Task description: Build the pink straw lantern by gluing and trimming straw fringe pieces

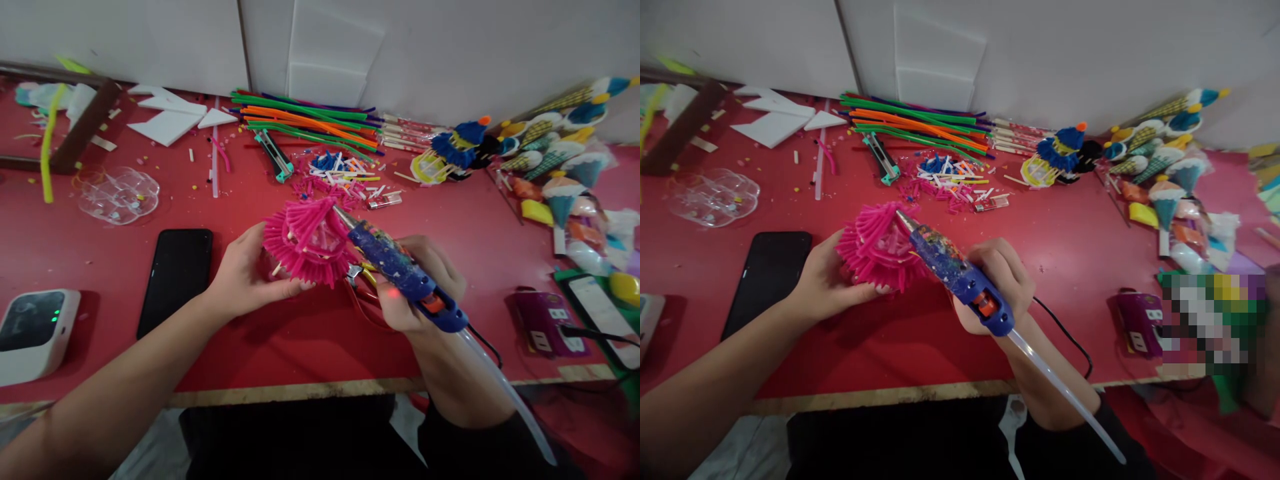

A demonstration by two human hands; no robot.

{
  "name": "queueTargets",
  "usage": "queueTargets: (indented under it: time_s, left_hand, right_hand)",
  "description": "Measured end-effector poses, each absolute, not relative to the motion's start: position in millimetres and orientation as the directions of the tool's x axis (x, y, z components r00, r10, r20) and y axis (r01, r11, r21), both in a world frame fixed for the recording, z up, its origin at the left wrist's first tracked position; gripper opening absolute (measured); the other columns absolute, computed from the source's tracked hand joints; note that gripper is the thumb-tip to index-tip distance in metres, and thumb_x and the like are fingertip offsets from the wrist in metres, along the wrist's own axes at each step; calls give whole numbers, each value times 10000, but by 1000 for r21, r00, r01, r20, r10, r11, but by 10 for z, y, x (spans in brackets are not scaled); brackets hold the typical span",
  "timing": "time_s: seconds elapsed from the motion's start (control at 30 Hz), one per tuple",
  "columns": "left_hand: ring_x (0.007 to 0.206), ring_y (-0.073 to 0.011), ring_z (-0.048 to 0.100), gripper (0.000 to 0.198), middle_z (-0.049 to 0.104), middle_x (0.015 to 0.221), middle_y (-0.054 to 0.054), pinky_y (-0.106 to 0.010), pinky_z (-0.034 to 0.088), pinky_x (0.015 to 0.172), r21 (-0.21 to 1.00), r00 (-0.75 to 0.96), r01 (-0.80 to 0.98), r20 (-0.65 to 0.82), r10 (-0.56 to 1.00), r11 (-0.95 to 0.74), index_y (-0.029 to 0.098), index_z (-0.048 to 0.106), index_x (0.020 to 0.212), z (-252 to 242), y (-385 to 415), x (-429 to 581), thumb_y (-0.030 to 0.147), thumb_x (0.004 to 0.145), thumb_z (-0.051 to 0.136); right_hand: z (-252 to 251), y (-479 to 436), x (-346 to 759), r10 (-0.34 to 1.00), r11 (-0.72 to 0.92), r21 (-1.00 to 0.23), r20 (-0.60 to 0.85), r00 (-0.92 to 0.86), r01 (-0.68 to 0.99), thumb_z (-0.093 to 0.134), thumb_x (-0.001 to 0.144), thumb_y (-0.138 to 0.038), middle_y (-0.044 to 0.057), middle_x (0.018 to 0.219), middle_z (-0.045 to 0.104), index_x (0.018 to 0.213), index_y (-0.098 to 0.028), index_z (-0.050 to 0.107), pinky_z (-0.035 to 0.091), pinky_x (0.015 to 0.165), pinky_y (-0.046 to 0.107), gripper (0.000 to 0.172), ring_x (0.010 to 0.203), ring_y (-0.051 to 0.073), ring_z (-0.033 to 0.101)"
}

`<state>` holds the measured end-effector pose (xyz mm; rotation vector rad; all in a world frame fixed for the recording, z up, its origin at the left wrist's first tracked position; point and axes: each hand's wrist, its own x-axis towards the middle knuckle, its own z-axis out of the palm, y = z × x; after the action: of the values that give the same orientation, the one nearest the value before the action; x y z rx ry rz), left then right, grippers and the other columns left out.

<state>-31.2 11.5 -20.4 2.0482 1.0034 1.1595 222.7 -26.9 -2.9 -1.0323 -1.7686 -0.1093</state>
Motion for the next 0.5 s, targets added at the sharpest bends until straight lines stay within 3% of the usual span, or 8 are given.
queueTargets:
  time_s: [0.13, 0.5]
  left_hand:
    - [827, -233, 701, 654, 734, 944, -68, -368, 585, 767, 793, 324, 317, 424, 846, -520, 206, 667, 1141, -213, 102, -302, 634, 687, 863]
    - [866, -249, 696, 608, 723, 995, -86, -401, 590, 809, 817, 313, 297, 406, 859, -495, 210, 659, 1174, -265, 101, -316, 550, 713, 863]
  right_hand:
    - [36, -291, 2243, 646, 628, -394, 745, -167, 671, 578, 802, -134, 10, 740, 594, 841, -257, 544, 519, 535, 342, 134, 629, 187, 596]
    - [39, -307, 2249, 633, 658, -407, 755, -173, 633, 590, 791, -134, -3, 744, 577, 848, -254, 561, 494, 542, 322, 136, 639, 173, 591]
